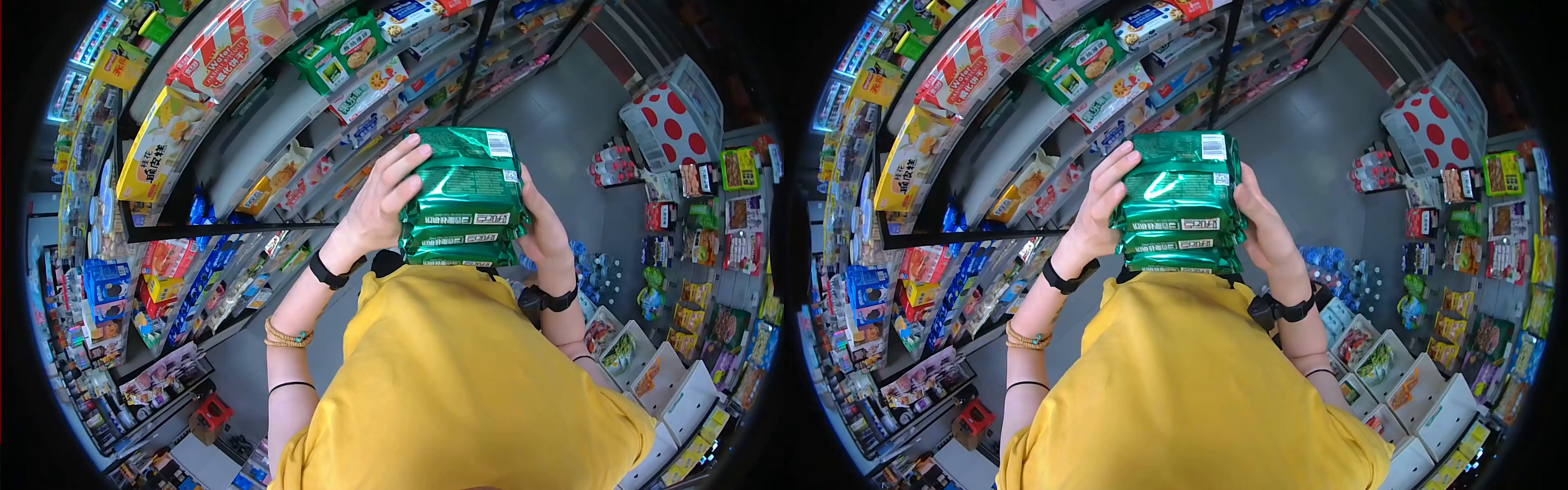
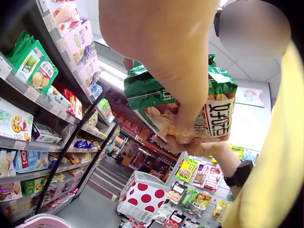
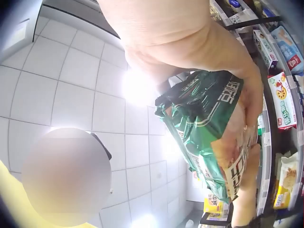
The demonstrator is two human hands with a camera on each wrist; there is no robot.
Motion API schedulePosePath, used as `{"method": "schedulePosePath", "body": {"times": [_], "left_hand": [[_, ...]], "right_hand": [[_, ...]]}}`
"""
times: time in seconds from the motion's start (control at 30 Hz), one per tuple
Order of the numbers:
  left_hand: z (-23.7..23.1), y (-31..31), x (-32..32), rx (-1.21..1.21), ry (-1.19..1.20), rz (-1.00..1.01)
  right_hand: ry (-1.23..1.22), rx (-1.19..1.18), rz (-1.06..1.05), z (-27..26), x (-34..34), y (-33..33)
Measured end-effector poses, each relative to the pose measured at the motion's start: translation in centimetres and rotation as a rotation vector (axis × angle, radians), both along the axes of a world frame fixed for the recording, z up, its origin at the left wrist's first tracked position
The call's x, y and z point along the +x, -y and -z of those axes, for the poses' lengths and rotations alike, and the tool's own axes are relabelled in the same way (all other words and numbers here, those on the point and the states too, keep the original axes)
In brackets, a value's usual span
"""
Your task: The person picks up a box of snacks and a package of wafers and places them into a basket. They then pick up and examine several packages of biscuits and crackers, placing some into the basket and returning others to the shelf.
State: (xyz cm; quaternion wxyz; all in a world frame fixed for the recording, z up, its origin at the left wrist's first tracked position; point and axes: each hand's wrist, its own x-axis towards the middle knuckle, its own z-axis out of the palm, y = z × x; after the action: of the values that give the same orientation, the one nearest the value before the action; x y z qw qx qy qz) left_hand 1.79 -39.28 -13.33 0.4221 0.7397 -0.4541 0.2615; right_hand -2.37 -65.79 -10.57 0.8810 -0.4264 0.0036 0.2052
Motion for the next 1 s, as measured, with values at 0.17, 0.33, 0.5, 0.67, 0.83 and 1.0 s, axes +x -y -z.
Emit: {"method": "schedulePosePath", "body": {"times": [0.17, 0.33, 0.5, 0.67, 0.83, 1.0], "left_hand": [[-0.1, 0.0, -0.3, -0.059, -0.139, 0.021], [0.4, 0.1, -0.8, -0.065, -0.141, -0.080], [2.2, 0.9, -0.6, -0.027, -0.224, -0.099], [3.6, -1.1, -1.9, 0.374, -0.279, -0.165], [3.5, -1.6, -1.9, 0.279, -0.380, -0.037], [1.1, -1.9, -2.2, 0.111, -0.676, 0.161]], "right_hand": [[-0.044, 0.045, 0.002, -0.1, -0.1, 0.3], [0.013, 0.024, 0.060, -0.9, -0.4, -0.4], [0.147, -0.218, 0.111, -1.0, -0.8, -0.6], [0.192, -0.240, 0.142, -2.1, -1.3, -1.1], [0.224, -0.202, 0.110, -1.7, -1.1, -0.9], [0.045, 0.030, -0.014, -0.5, -0.4, 1.0]]}}
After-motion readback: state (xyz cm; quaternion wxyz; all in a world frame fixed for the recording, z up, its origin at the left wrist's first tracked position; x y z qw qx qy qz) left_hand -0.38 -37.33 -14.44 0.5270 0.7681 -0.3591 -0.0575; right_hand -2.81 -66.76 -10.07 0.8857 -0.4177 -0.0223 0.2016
